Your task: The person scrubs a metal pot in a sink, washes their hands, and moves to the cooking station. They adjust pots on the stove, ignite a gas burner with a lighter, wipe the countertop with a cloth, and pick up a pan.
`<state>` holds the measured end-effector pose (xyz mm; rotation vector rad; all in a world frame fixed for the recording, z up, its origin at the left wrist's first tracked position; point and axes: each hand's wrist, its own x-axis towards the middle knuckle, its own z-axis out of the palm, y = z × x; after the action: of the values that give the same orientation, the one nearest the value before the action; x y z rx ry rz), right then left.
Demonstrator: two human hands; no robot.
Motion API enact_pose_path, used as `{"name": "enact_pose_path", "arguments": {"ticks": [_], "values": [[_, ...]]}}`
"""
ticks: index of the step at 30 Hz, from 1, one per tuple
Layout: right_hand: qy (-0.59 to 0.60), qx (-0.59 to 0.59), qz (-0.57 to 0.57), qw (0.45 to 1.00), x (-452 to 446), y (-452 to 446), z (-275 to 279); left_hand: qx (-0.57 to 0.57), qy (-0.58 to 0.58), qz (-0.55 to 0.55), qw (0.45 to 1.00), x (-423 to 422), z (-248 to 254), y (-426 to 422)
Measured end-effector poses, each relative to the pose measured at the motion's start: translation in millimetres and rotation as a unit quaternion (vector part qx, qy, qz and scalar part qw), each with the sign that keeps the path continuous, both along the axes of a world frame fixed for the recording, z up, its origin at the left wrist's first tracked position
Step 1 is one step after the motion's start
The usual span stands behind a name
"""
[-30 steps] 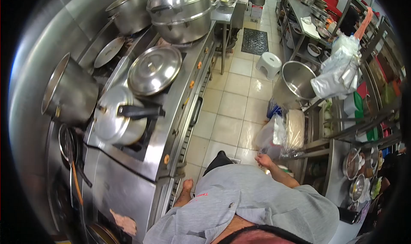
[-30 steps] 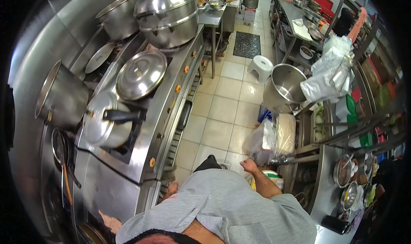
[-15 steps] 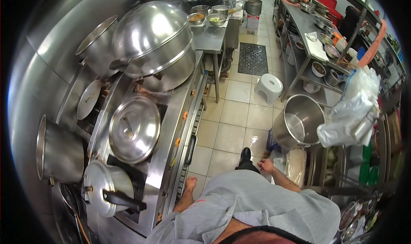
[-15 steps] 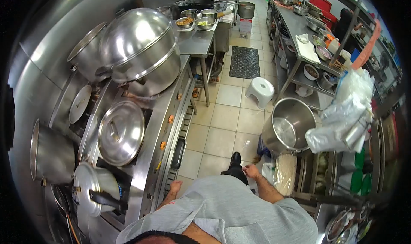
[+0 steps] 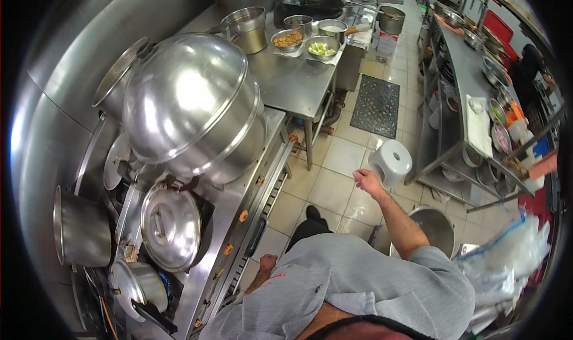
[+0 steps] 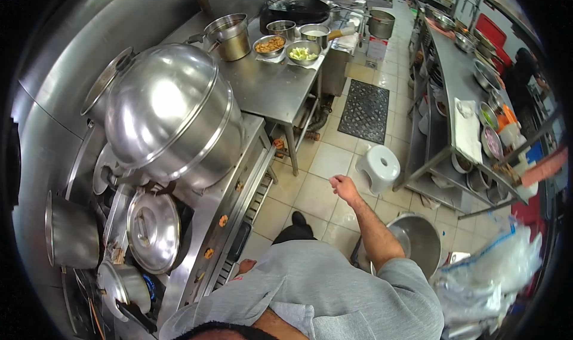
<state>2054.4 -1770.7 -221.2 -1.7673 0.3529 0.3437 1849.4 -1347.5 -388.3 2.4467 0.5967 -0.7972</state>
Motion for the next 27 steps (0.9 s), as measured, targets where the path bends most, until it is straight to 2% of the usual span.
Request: {"name": "enact_pose_path", "arguments": {"ticks": [2, 4, 5, 6, 7, 8, 9, 10, 11, 12, 15, 16, 17, 19, 20, 22, 23, 25, 27], "values": [[-0.015, 0.007, 0.022, 1.0, 58, 14, 9, -0.008, -0.017, -0.028, 0.999, 29, -5, -6], [-0.035, 0.018, 0.073, 0.997, 106, 27, 16, 0.028, -0.072, -0.258, 0.963, 45, -109, 16], [-0.037, 0.015, 0.077, 0.996, 134, 31, 23, 0.051, -0.117, -0.359, 0.925, 60, -125, 17], [-0.035, -0.005, 0.097, 0.995, 153, 35, 27, 0.056, -0.161, -0.372, 0.912, 73, -126, 10], [-0.032, -0.026, 0.118, 0.992, 171, 36, 32, 0.051, -0.158, -0.367, 0.915, 82, -129, 3], [-0.047, -0.042, 0.146, 0.987, 196, 36, 41, -0.026, -0.067, -0.216, 0.974, 102, -122, -7], [-0.049, -0.045, 0.154, 0.986, 225, 35, 47, -0.103, 0.024, -0.055, 0.993, 126, -105, -18], [-0.123, -0.081, 0.172, 0.974, 256, 33, 52, -0.104, 0.023, -0.045, 0.993, 142, -90, -23], [-0.195, -0.113, 0.19, 0.956, 286, 34, 56, -0.117, -0.007, -0.042, 0.992, 160, -43, -34], [-0.223, -0.149, 0.2, 0.942, 319, 40, 67, -0.128, -0.037, -0.04, 0.99, 173, -19, -40], [-0.375, -0.234, 0.238, 0.865, 411, 73, 129, -0.163, -0.083, 0.012, 0.983, 175, -37, -46], [-0.408, -0.227, 0.244, 0.85, 442, 90, 141, -0.173, -0.098, 0.032, 0.979, 172, -39, -51], [-0.441, -0.216, 0.252, 0.834, 471, 109, 152, -0.125, -0.139, 0.045, 0.981, 164, -37, -60], [-0.549, -0.246, 0.26, 0.755, 519, 151, 173, -0.067, -0.179, 0.092, 0.977, 155, -35, -83], [-0.556, -0.225, 0.284, 0.748, 538, 171, 185, 0.008, -0.161, 0.058, 0.985, 147, -39, -91], [-0.63, -0.238, 0.328, 0.662, 567, 209, 201, 0.128, -0.145, -0.001, 0.981, 131, -42, -120], [-0.638, -0.217, 0.346, 0.653, 579, 226, 202, 0.135, -0.141, 0.027, 0.98, 130, -39, -146], [-0.654, -0.345, 0.35, 0.575, 604, 254, 200, 0.147, -0.15, 0.096, 0.973, 113, -80, -200], [-0.663, -0.359, 0.368, 0.544, 626, 278, 199, 0.194, -0.207, 0.158, 0.946, 120, -87, -263]]}}
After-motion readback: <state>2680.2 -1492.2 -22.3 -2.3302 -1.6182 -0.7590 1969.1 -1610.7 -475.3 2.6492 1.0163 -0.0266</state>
